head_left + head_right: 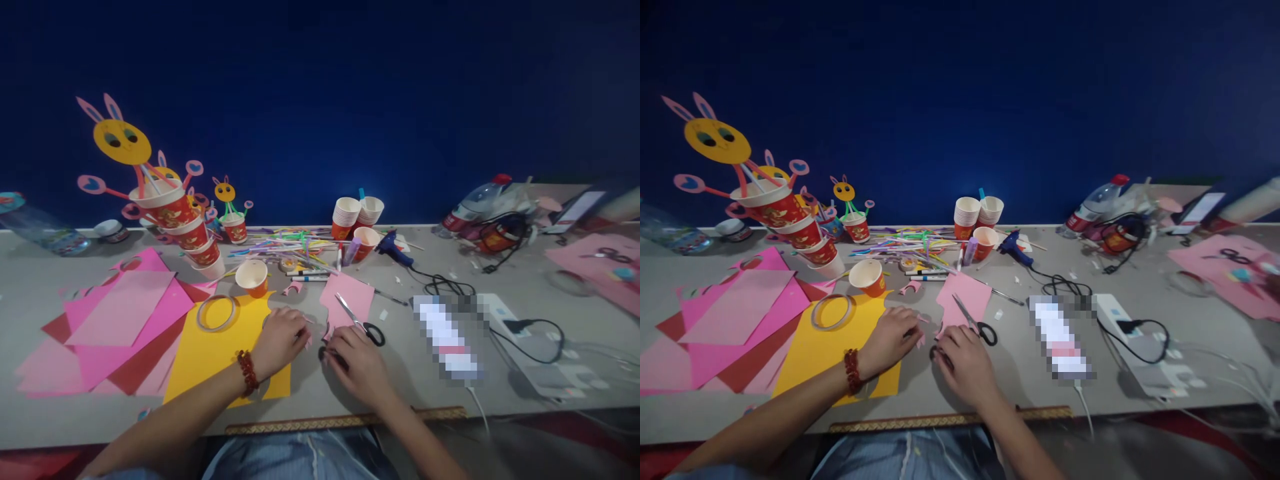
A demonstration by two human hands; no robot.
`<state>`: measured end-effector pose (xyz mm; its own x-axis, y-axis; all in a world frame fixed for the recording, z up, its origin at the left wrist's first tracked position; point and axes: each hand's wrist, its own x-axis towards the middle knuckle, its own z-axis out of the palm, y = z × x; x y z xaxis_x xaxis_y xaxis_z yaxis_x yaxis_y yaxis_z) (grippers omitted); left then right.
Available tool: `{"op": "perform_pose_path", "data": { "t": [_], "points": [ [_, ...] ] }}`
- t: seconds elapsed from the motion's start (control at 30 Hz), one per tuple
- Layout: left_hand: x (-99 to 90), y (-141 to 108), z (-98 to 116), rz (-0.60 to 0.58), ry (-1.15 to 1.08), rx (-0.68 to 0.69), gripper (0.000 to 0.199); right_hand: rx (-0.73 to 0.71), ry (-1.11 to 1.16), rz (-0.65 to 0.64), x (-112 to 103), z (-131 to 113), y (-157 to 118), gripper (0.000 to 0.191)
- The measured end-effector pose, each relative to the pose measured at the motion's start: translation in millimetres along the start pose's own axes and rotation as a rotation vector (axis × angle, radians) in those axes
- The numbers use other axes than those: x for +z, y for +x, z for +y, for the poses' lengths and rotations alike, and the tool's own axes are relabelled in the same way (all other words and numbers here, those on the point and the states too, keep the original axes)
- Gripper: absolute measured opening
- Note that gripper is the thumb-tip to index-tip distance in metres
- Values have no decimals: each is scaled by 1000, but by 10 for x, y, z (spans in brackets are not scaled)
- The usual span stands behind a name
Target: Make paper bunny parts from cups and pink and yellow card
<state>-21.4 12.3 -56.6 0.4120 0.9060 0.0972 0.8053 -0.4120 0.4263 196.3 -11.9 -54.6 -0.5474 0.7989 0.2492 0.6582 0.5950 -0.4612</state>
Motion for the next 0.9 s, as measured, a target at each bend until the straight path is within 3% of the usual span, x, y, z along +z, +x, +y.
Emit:
{"op": "perform_pose_path", "data": {
  "t": [0.27,0.53,0.9],
  "points": [
    [36,-45,-17,36,160,7,17,-84,-42,-26,202,-54,87,25],
    [24,-50,-67,61,205,-15,13,-85,-49,41,262,-48,20,24],
    [-24,-65,-110,86,108,-42,8,-91,-92,59,283,-60,30,26]
  ]
}}
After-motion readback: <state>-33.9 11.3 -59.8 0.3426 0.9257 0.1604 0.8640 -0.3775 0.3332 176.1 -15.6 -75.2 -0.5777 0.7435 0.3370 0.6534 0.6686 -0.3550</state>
